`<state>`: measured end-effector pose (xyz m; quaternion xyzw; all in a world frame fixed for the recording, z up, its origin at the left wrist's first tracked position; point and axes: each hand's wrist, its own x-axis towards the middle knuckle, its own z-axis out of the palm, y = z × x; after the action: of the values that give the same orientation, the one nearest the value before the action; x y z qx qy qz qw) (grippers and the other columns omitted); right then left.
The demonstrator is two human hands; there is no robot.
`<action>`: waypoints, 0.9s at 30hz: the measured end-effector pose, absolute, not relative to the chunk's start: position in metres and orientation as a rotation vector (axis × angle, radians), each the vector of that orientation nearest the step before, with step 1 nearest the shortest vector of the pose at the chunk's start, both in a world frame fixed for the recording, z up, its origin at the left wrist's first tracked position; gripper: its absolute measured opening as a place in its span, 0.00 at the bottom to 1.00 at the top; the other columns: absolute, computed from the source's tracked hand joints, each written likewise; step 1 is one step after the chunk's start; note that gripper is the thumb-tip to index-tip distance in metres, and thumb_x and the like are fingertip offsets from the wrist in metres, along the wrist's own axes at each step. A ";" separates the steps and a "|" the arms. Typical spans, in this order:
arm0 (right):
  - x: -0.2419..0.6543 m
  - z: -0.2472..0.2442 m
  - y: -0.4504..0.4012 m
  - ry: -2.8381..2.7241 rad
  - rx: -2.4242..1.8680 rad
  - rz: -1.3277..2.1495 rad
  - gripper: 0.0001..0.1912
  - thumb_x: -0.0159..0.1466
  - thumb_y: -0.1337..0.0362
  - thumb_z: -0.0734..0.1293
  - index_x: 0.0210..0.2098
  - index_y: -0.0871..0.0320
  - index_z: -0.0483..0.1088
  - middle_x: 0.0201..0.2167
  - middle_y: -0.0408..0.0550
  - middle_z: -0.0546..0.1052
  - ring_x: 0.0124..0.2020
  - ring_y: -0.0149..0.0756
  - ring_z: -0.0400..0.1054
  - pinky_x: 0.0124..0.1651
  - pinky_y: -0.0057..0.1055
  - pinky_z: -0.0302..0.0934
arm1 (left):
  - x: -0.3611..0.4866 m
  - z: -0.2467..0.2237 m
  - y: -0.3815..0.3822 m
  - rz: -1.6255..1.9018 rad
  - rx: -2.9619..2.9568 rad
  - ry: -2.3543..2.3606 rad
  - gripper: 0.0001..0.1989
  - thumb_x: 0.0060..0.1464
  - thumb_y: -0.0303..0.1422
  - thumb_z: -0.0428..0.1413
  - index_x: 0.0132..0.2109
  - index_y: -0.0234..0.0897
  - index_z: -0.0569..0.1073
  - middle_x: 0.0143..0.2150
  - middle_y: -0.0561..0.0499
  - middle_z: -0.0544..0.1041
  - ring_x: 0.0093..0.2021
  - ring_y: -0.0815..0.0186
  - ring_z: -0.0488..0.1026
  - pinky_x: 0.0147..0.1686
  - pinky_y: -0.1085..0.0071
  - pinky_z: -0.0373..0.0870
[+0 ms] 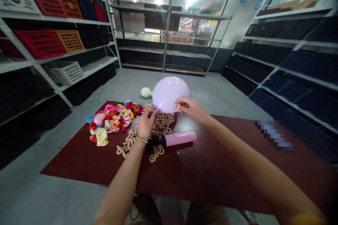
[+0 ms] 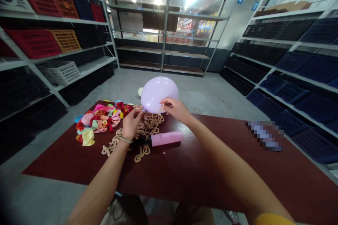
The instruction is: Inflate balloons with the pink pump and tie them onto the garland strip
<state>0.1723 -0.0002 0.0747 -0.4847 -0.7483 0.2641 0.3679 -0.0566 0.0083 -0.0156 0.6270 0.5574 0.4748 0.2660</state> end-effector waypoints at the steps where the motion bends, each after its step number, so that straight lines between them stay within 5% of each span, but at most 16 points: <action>1: 0.173 0.080 -0.002 -1.900 -1.232 0.699 0.09 0.61 0.63 0.64 0.41 0.57 0.71 0.34 0.45 0.78 0.28 0.30 0.70 0.30 0.30 0.67 | -0.057 -0.015 0.007 1.273 1.711 1.511 0.11 0.60 0.39 0.54 0.41 0.39 0.77 0.36 0.51 0.81 0.37 0.64 0.77 0.40 0.72 0.67; 10: 0.131 0.138 0.018 -1.958 -1.156 0.419 0.02 0.60 0.64 0.65 0.34 0.55 0.68 0.31 0.41 0.76 0.30 0.30 0.68 0.33 0.28 0.60 | -0.053 -0.017 0.002 1.285 1.922 1.498 0.09 0.61 0.37 0.54 0.41 0.40 0.78 0.38 0.51 0.81 0.38 0.64 0.77 0.40 0.73 0.68; 16: 0.101 0.113 0.056 -2.243 -1.285 0.317 0.07 0.57 0.71 0.64 0.32 0.55 0.73 0.31 0.42 0.79 0.34 0.31 0.70 0.37 0.28 0.57 | -0.052 -0.020 0.003 1.466 2.043 1.383 0.07 0.60 0.33 0.55 0.41 0.38 0.78 0.40 0.47 0.79 0.40 0.63 0.75 0.44 0.69 0.70; 24: 0.093 0.090 0.059 -2.528 -1.264 0.202 0.11 0.60 0.69 0.63 0.33 0.56 0.78 0.32 0.46 0.80 0.32 0.32 0.69 0.35 0.30 0.55 | -0.053 -0.020 0.009 1.689 1.879 1.314 0.05 0.56 0.30 0.58 0.36 0.36 0.79 0.49 0.42 0.76 0.52 0.58 0.72 0.54 0.62 0.66; 27: 0.095 0.090 0.057 -2.558 -1.231 0.150 0.10 0.60 0.69 0.63 0.32 0.57 0.77 0.31 0.48 0.79 0.33 0.34 0.67 0.36 0.32 0.55 | -0.052 -0.019 0.010 1.583 1.714 1.244 0.07 0.57 0.32 0.56 0.36 0.36 0.78 0.43 0.46 0.79 0.44 0.62 0.75 0.47 0.68 0.69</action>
<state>0.0948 0.0566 0.0902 -0.4281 -0.8898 0.0521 0.1491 -0.0523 0.0096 -0.0194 0.6282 0.4561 0.5802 0.2463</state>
